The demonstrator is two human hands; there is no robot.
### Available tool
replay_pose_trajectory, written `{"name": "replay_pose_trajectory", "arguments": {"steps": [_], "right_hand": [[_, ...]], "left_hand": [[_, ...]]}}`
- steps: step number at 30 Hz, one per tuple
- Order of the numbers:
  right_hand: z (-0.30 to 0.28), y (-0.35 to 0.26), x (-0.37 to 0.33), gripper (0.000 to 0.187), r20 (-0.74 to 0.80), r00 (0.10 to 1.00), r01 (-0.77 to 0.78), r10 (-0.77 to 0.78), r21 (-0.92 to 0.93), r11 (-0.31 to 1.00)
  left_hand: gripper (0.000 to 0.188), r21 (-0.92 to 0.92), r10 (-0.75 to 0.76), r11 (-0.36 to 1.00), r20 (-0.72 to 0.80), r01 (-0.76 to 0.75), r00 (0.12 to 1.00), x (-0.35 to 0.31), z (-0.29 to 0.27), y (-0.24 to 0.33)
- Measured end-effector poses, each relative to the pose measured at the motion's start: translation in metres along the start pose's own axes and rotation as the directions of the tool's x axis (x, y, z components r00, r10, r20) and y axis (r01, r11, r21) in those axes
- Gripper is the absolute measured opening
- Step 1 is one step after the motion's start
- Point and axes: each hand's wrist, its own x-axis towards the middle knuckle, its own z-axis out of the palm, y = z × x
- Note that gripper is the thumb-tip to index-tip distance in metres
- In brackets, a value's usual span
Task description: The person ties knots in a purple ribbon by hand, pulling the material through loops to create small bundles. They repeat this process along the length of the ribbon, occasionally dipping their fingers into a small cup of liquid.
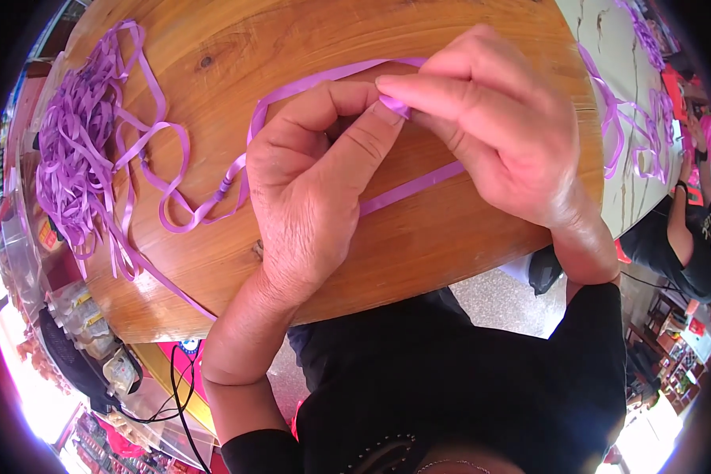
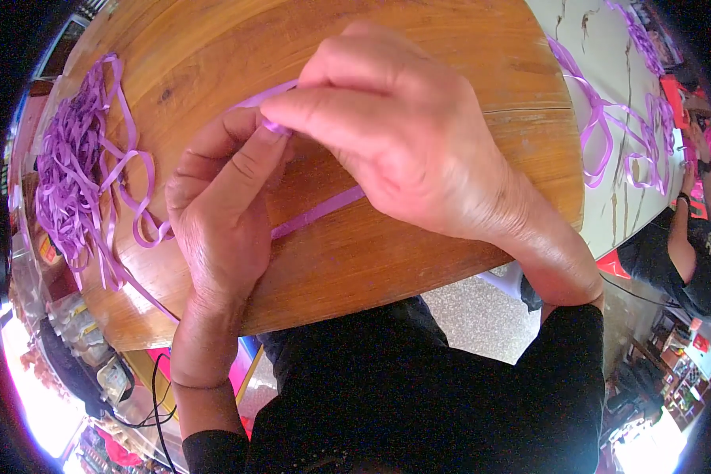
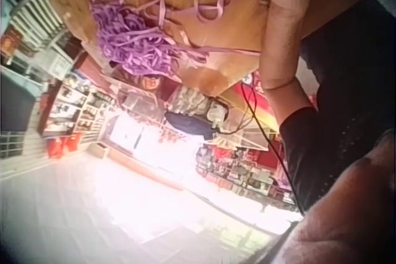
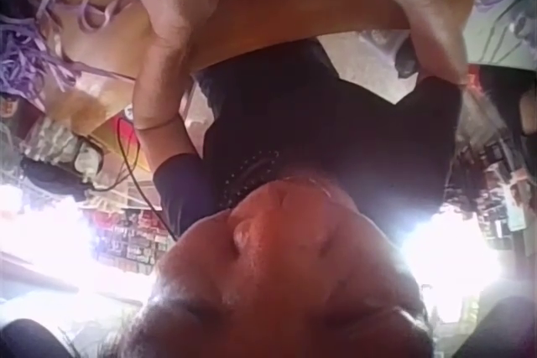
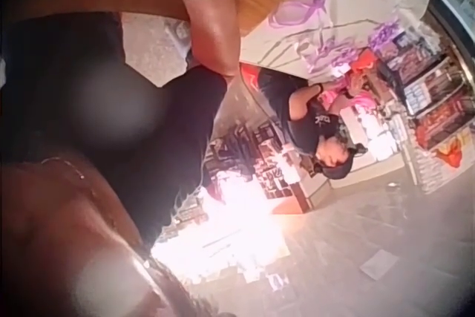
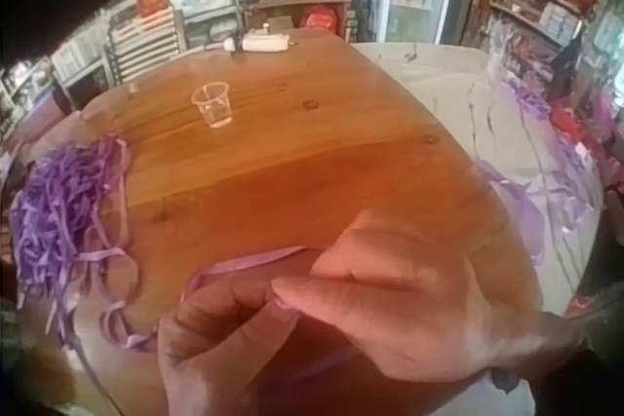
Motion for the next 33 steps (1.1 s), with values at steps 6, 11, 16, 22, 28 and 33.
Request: {"name": "replay_pose_trajectory", "arguments": {"steps": [6,11,16,22,28,33], "right_hand": [[-0.009,0.002,0.013,0.024,0.050,0.967,0.255,-0.251,-0.230,0.939],[-0.023,-0.013,0.018,0.026,0.131,0.991,0.011,0.020,-0.237,0.971],[-0.036,-0.021,0.015,0.029,0.116,0.971,-0.174,0.210,-0.263,0.949],[-0.041,-0.031,0.022,0.022,0.188,0.930,-0.305,0.314,-0.078,0.949],[-0.016,-0.015,0.011,0.013,0.011,0.995,-0.097,0.097,0.033,0.995],[-0.027,-0.033,0.018,0.008,0.123,0.871,-0.488,0.476,0.094,0.868]], "left_hand": [[0.012,0.088,-0.180,0.981,0.100,0.171,0.979,0.009,-0.013,0.010],[0.018,0.246,-0.239,0.948,0.121,0.204,0.964,0.009,-0.010,0.015],[0.015,0.223,-0.174,0.964,0.104,0.148,0.979,0.009,-0.004,0.011],[0.015,0.197,-0.012,0.980,0.051,0.002,0.999,0.007,-0.003,0.004],[0.015,0.232,0.039,0.971,0.066,-0.053,0.997,0.005,-0.007,0.001],[0.014,0.196,0.071,0.976,0.123,-0.094,0.990,0.005,-0.003,0.001]]}}
